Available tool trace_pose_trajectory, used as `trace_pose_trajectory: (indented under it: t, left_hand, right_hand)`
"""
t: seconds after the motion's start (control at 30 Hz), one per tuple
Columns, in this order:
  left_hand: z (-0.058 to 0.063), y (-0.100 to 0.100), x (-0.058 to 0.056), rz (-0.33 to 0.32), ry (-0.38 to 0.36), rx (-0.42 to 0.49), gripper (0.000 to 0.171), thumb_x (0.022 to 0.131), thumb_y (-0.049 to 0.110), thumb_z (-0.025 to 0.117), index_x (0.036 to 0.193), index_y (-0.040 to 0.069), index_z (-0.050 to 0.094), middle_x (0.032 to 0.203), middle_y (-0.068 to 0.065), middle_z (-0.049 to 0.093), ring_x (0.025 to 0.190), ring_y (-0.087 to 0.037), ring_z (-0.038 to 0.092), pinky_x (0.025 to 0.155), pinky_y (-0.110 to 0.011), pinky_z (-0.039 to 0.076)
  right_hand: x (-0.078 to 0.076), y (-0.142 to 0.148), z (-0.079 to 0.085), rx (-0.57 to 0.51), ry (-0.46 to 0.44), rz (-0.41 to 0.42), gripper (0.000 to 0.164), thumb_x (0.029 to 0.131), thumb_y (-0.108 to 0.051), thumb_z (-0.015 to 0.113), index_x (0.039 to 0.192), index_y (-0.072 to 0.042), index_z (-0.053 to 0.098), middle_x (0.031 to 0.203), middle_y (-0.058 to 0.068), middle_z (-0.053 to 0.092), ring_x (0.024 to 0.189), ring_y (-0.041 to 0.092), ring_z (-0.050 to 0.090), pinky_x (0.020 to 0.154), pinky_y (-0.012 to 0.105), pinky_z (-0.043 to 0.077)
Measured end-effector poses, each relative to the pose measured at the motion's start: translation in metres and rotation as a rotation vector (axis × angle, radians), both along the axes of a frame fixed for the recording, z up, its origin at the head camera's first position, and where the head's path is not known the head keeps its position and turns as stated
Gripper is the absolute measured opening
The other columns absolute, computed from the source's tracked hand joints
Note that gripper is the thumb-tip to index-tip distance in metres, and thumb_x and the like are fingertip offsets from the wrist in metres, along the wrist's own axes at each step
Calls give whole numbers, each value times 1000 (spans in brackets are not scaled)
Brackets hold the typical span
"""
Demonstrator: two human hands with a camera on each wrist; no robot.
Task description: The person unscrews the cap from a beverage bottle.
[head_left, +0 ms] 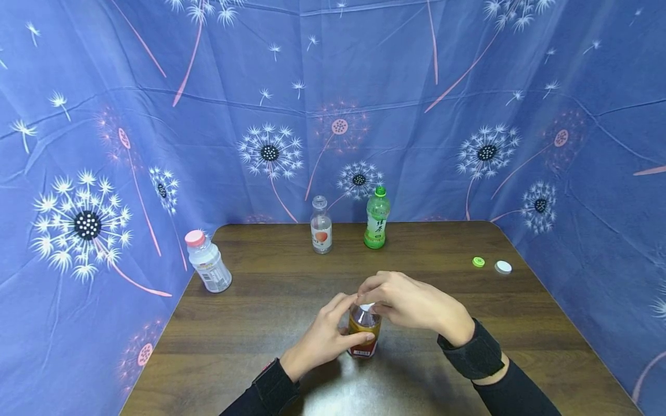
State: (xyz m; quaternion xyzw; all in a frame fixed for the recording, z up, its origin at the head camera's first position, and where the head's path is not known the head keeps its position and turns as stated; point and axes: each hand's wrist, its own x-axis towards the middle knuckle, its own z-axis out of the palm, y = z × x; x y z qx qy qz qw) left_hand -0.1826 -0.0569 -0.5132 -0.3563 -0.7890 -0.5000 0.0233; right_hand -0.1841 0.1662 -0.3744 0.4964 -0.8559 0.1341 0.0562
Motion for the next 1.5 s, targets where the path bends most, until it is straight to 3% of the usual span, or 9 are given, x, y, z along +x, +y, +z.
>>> trace_pose_trajectory:
  t: [0.77, 1.0, 1.1, 1.3, 1.5]
  left_hand:
    - [4, -1, 4, 19, 0, 4, 72, 91, 37, 82, 153, 34, 46, 135, 4, 55, 123, -20, 62, 79, -19, 61]
    - [11, 4, 16, -9, -55, -42, 60, 95, 42, 78, 147, 29, 52, 139, 2, 54, 127, -23, 61, 80, -20, 61]
    - [12, 6, 18, -6, -78, -47, 63, 94, 42, 78, 149, 27, 51, 140, 3, 54, 128, -23, 60, 81, -21, 61]
    - [14, 4, 13, 33, -80, -14, 75, 93, 39, 80, 157, 23, 44, 142, -3, 55, 131, -27, 59, 83, -22, 61]
    - [23, -11, 1, 122, -82, 20, 74, 92, 39, 82, 156, 30, 46, 138, -2, 58, 128, -29, 61, 82, -25, 62]
  right_hand:
    - [1, 0, 2, -23, -35, -24, 28, 92, -5, 78, 119, -13, 79, 117, -3, 74, 108, 12, 69, 88, 29, 61]
    - [7, 9, -6, -31, -80, -129, 45, 94, -29, 79, 137, -19, 69, 130, -7, 69, 120, 11, 65, 98, 36, 59]
    - [9, 16, -10, -47, -112, -175, 48, 98, -41, 75, 141, -23, 66, 136, -8, 66, 125, 11, 64, 99, 38, 59]
    - [10, 31, -18, -119, -102, -214, 58, 99, -55, 67, 144, -19, 64, 143, -4, 64, 129, 16, 63, 102, 42, 58]
    - [8, 49, -25, -165, -83, -274, 60, 97, -53, 71, 145, -18, 63, 145, -3, 62, 132, 18, 62, 103, 43, 57]
